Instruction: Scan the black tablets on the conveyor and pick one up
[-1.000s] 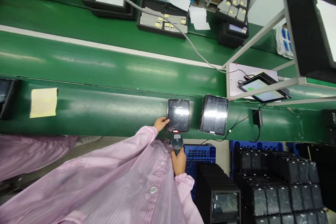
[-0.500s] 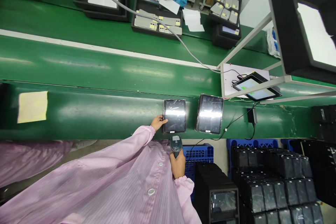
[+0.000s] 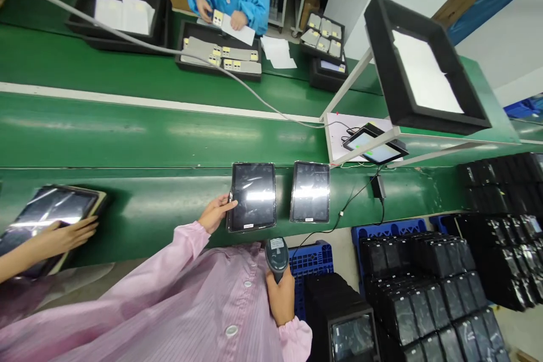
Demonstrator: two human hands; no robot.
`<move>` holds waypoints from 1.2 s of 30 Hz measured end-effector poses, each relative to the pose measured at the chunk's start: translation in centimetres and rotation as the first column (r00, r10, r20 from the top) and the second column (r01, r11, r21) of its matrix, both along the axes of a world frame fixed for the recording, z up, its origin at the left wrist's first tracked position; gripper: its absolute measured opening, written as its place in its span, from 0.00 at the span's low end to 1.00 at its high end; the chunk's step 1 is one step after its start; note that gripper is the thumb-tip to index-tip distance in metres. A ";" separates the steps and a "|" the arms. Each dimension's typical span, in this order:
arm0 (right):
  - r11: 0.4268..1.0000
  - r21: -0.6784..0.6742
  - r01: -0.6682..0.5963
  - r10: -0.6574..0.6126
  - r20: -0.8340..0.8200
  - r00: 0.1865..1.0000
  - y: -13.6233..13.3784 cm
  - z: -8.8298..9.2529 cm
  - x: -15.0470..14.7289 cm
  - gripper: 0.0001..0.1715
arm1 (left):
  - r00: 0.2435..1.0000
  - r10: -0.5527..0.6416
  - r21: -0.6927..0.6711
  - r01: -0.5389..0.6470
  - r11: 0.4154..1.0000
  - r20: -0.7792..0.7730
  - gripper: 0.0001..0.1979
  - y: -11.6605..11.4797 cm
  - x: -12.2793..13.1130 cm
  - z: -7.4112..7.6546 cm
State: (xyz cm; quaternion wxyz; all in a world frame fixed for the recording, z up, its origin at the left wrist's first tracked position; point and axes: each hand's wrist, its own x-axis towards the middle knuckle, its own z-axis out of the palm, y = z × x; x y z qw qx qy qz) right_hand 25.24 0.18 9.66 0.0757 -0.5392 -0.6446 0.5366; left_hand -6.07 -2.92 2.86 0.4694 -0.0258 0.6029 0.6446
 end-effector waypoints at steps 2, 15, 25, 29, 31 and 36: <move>0.999 0.002 0.033 -0.033 0.009 0.999 0.2 0.3 1.0 0.22 | 1.000 -0.019 0.083 0.020 0.996 -0.008 0.33 1.6 0.0 2.9; 0.994 -0.015 0.108 -0.108 0.003 0.994 1.1 -0.7 3.6 0.23 | 0.986 -0.146 0.105 0.153 0.983 -0.076 0.30 18.0 11.4 3.5; 0.988 -0.029 -0.154 0.157 0.146 0.977 -0.2 -6.0 -2.4 0.20 | 0.858 -0.318 -0.528 0.065 0.847 -0.404 0.19 2.1 -0.2 -8.4; 0.982 0.001 -0.188 0.179 0.292 0.940 -1.0 -8.0 -4.1 0.21 | 0.904 -0.322 -0.560 0.117 0.820 -0.282 0.17 -2.5 1.0 -12.4; 0.982 0.014 -0.189 0.174 0.322 0.931 -1.2 -8.4 -4.4 0.21 | 0.914 -0.323 -0.538 0.149 0.830 -0.244 0.17 -3.1 2.2 -13.6; 0.980 0.039 -0.193 0.167 0.353 0.920 -1.2 -8.7 -4.6 0.22 | 0.918 -0.322 -0.510 0.167 0.844 -0.233 0.16 -2.7 3.2 -14.6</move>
